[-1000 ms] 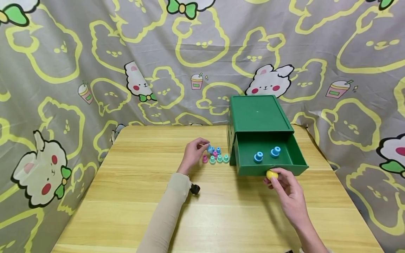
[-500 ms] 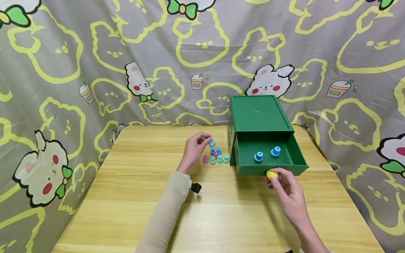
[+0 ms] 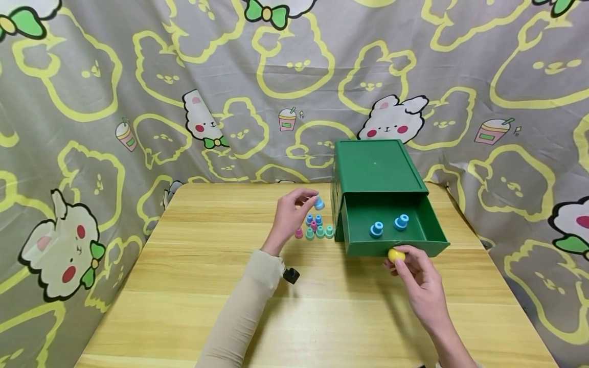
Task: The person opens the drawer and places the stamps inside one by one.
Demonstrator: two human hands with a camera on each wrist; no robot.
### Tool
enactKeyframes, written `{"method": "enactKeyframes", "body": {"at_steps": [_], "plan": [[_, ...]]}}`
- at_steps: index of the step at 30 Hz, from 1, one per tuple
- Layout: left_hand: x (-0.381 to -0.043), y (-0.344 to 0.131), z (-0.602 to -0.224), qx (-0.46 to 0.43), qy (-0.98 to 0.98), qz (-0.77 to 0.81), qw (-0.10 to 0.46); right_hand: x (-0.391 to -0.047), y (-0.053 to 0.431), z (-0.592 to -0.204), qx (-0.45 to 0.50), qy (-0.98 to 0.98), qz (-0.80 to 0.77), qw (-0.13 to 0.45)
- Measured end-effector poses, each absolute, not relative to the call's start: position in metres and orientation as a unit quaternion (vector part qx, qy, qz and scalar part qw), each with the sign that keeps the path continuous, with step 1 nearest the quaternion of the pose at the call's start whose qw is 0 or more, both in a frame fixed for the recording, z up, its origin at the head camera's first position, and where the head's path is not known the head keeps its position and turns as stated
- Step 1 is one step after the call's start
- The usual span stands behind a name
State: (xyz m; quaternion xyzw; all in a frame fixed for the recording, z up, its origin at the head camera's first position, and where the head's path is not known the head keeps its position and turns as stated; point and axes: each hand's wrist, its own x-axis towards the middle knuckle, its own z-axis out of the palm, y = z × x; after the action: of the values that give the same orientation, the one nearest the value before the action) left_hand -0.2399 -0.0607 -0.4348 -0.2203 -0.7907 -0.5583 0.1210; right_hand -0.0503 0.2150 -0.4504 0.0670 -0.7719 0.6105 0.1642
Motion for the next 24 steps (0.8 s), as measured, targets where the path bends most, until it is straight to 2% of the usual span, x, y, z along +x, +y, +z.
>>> {"method": "enactKeyframes", "body": {"at_steps": [14,24], "plan": [[-0.224,-0.042,-0.408,-0.267,-0.759,-0.578,0.14,-0.049,0.215,-0.45,0.057,-0.775,0.607,0.165],[-0.222,-0.034,-0.403,-0.286,-0.756,-0.571,0.145,-0.048,0.214,-0.449,0.051,-0.775,0.607,0.167]]}}
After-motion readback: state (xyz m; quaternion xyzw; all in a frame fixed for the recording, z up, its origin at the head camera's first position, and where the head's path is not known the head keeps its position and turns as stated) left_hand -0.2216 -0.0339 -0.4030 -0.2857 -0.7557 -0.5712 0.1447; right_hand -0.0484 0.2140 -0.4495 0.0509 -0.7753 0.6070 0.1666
